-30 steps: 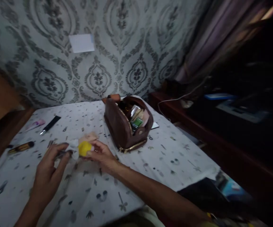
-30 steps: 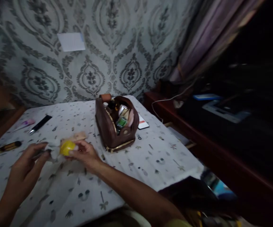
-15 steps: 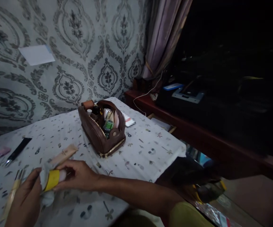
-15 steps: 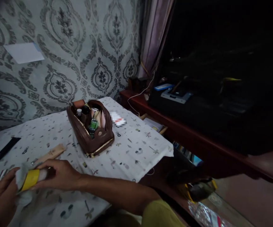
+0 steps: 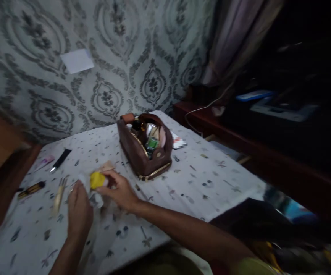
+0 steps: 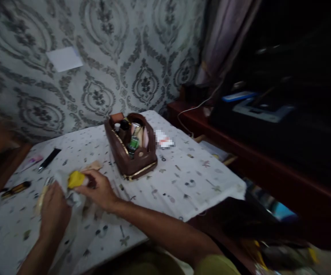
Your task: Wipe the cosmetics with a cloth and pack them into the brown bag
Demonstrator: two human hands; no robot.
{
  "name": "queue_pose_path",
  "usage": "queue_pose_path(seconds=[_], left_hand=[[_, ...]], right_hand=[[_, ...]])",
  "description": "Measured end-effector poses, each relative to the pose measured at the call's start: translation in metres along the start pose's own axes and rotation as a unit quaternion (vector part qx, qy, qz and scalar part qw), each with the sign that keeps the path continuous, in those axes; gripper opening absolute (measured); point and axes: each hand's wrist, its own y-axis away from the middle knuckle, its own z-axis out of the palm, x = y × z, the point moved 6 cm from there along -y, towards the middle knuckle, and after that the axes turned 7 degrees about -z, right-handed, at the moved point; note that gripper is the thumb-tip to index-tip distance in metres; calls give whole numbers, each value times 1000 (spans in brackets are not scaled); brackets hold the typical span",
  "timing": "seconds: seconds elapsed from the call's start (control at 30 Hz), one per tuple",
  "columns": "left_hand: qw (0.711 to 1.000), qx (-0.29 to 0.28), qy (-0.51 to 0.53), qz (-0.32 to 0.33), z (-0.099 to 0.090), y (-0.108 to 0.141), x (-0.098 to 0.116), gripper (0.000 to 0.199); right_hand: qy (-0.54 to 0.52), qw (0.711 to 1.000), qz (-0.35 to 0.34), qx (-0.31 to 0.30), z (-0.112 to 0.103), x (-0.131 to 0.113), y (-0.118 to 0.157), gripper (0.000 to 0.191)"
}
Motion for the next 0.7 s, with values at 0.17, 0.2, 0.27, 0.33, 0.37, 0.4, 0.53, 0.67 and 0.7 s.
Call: queue_pose_path(seconds=[0.17, 0.2, 0.27, 0.33, 0.37, 0.4, 0.53, 0.67, 0.7], left_hand=[[988, 88, 58, -116, 5, 6, -1, 41], [986, 92, 74, -119, 6, 7, 2, 42], [985, 93, 89, -111, 7, 6, 7, 46], [987, 87, 88, -98, 9, 6, 8, 48], [989, 85, 84, -91, 10, 6, 7, 48], [990, 85, 78, -80, 10, 6, 6, 47], [993, 114, 6, 12, 8, 7, 9, 39], [989, 142, 3, 40, 1, 7, 14, 23], [990, 140, 25, 21, 0, 6, 12, 20]], right_hand=[[-156, 982, 103, 26, 5, 15, -2, 47], [-181, 976, 117, 29, 6, 18, -1, 48], [-204, 970, 131, 30, 6, 19, -1, 50], [-203, 970, 134, 20, 7, 18, 0, 48], [-201, 970, 133, 13, 8, 17, 0, 46], [-201, 971, 131, 7, 9, 16, -1, 43], [-213, 967, 140, -22, 14, 14, 1, 43], [-214, 963, 158, -36, 16, 15, 4, 45], [-218, 962, 162, -43, 17, 15, 5, 44]])
